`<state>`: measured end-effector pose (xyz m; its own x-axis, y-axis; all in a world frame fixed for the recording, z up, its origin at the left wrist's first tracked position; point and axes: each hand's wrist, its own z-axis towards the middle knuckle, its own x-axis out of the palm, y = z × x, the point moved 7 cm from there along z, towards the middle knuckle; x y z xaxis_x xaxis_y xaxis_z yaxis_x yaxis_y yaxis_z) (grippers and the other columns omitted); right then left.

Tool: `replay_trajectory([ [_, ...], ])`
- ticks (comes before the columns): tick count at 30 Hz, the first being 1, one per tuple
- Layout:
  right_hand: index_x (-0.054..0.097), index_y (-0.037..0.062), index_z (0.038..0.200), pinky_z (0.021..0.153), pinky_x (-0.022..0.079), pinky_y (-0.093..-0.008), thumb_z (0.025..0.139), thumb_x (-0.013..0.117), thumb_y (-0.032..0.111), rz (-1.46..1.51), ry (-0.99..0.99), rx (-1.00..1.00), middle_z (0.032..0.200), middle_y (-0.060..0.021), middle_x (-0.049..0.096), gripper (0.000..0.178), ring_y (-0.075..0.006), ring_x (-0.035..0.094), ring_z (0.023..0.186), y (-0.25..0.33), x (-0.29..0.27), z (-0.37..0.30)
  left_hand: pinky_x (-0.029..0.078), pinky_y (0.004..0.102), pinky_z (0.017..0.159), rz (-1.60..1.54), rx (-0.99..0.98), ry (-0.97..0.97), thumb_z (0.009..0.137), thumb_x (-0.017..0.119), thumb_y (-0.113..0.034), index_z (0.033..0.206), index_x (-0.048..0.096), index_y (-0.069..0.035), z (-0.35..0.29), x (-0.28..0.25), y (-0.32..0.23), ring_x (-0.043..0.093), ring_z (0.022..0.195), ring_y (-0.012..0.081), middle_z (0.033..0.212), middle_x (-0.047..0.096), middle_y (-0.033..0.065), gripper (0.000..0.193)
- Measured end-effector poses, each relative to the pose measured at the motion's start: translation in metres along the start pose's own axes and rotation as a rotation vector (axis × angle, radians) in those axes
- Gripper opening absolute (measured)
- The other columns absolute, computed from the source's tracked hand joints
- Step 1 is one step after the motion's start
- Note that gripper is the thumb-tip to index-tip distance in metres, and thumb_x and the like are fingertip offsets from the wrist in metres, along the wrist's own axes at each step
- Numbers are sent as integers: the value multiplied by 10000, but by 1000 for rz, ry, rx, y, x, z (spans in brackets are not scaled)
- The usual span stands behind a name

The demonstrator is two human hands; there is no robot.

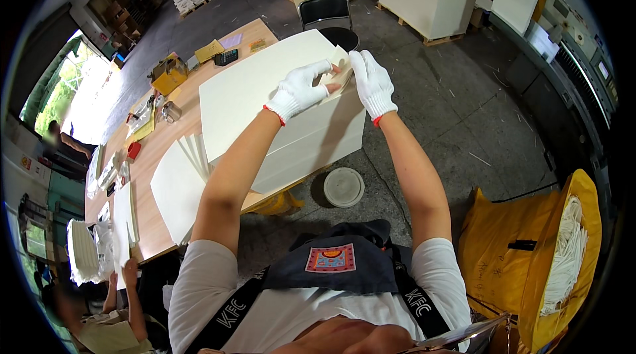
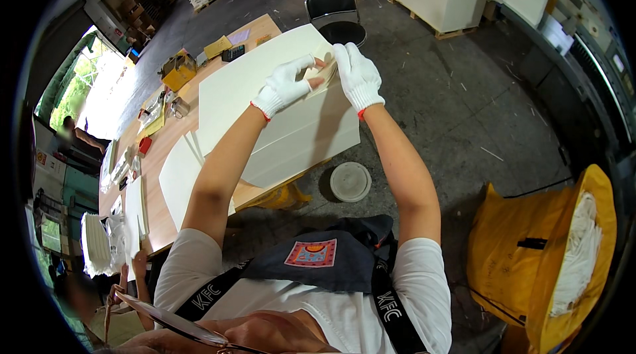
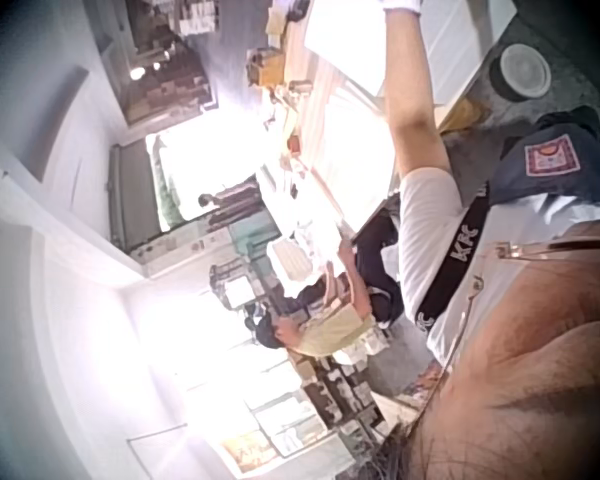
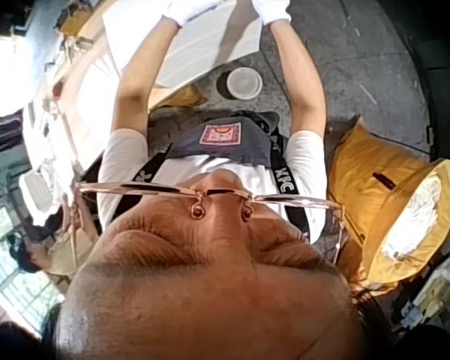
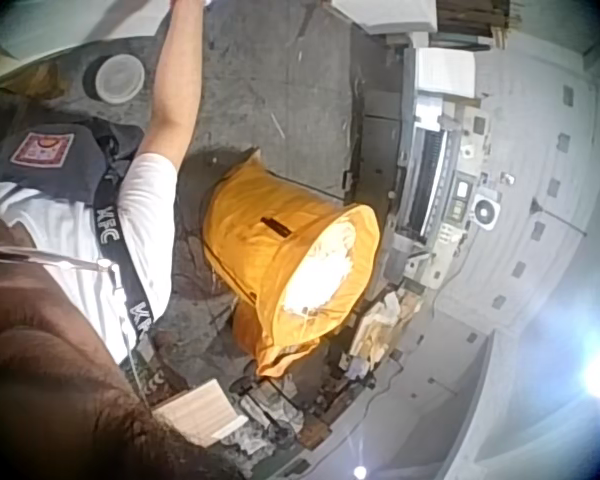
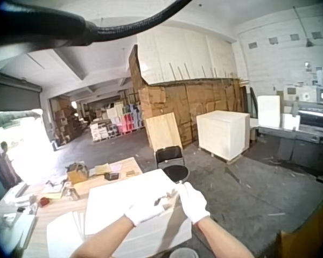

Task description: The person repeatedly picks up small stacks of white paper sheets from a table, aligns them, and places them into a growing pile. The person wears white gloves and uses both hands to handle the paper. A second person is visible in the background working at a separate table.

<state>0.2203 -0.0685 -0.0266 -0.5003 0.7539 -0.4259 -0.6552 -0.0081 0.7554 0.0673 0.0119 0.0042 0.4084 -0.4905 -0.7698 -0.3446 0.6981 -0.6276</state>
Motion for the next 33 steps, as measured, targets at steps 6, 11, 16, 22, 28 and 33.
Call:
replay_trajectory([
  [6, 567, 123, 1025, 755, 450, -558, 1024, 355, 580, 0, -22, 7, 931, -246, 657, 504, -486, 620, 910, -3, 2, 0, 499, 307, 895, -61, 38, -42, 905, 710, -164, 1258, 650, -97, 2, 0, 10, 623, 952, 139, 1045, 702, 67, 364],
  [11, 559, 114, 1005, 750, 449, -554, 1023, 359, 587, 13, -19, 14, 909, -252, 652, 513, -486, 620, 900, -3, 2, 0, 480, 303, 951, -162, 75, -18, 941, 658, -170, 1274, 636, -76, 4, 3, 12, 617, 1017, 140, 1112, 700, 71, 347],
  [16, 555, 118, 1005, 743, 451, -547, 1024, 359, 585, 11, 60, 54, 907, -245, 651, 506, -477, 624, 889, 5, -1, -1, 468, 295, 965, -78, 127, -109, 1000, 558, -190, 1273, 638, -90, 0, -3, 4, 616, 1033, 168, 1106, 697, 91, 302],
  [22, 555, 123, 1021, 744, 452, -550, 1029, 352, 573, -6, 28, 28, 912, -240, 652, 494, -474, 627, 891, 2, 0, -1, 498, 312, 860, 39, 36, -38, 943, 664, -229, 1191, 659, -102, 1, 1, 2, 617, 903, 166, 977, 690, 95, 279],
  [28, 552, 118, 1025, 752, 451, -556, 1031, 350, 566, -5, 17, 34, 918, -246, 652, 491, -479, 625, 899, 1, 1, -2, 504, 314, 791, 15, -2, -46, 894, 731, -241, 1156, 660, -109, -2, -1, 0, 594, 826, 151, 914, 678, 73, 301],
  [33, 548, 110, 1006, 749, 449, -549, 1027, 364, 571, 9, 12, 50, 907, -253, 650, 497, -479, 623, 901, 3, -1, -2, 504, 304, 819, 2, 30, -62, 910, 709, -221, 1198, 660, -117, 0, 0, 5, 600, 844, 156, 935, 675, 77, 310],
])
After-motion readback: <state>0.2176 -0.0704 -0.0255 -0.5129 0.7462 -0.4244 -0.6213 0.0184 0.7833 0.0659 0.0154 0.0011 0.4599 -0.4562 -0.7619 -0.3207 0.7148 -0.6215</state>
